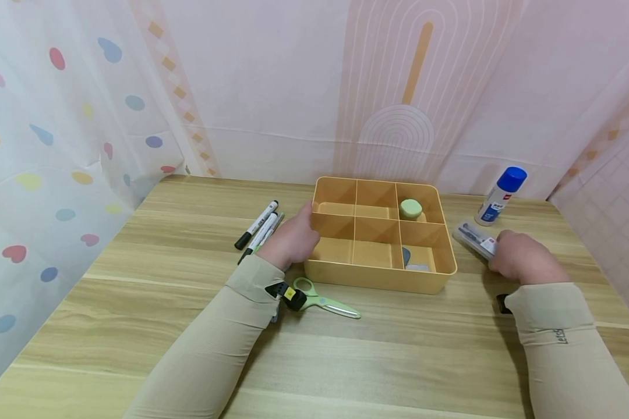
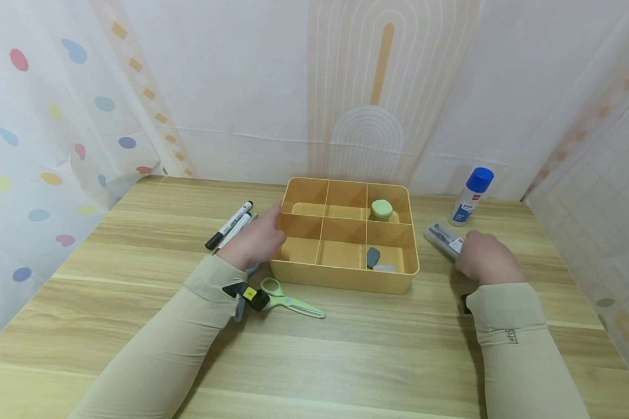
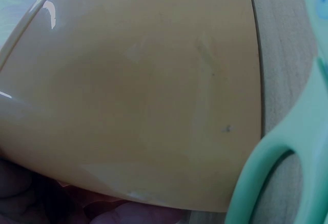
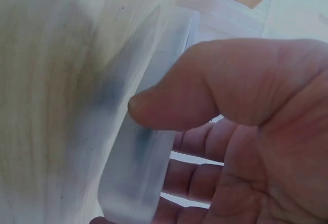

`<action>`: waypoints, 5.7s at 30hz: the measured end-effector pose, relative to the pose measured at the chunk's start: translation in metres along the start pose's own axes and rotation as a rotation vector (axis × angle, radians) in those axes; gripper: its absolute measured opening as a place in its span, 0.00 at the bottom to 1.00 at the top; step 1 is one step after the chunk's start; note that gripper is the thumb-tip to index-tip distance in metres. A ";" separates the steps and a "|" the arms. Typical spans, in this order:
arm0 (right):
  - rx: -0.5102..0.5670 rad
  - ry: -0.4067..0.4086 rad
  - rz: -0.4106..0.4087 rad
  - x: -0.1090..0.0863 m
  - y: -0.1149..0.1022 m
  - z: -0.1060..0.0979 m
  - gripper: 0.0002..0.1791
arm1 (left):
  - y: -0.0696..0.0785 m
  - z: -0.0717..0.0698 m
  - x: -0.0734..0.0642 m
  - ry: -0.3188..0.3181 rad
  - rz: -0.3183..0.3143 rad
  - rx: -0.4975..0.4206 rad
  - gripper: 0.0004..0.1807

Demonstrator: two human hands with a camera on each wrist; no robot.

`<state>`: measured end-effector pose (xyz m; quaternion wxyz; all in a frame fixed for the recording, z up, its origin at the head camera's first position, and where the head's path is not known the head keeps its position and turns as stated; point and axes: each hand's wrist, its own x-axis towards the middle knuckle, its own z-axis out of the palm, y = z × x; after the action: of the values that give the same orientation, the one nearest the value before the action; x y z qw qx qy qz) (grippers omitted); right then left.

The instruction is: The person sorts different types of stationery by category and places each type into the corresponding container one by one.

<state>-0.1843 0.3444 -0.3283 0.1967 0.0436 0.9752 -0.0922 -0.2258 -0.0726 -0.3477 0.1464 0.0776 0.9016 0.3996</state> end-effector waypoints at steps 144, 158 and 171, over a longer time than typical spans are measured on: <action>-0.068 0.412 -0.414 -0.063 -0.130 0.020 0.33 | -0.002 0.002 0.002 0.002 0.002 -0.022 0.46; -0.099 0.487 -0.528 -0.064 -0.133 0.023 0.28 | -0.002 0.002 0.002 0.002 0.013 -0.020 0.44; -0.138 0.489 -0.554 -0.065 -0.135 0.025 0.26 | -0.001 0.002 0.002 -0.007 -0.007 -0.022 0.44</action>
<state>-0.1317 0.2044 -0.3031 -0.0721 -0.2147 0.9720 -0.0629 -0.2270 -0.0716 -0.3499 0.1519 0.0744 0.8969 0.4086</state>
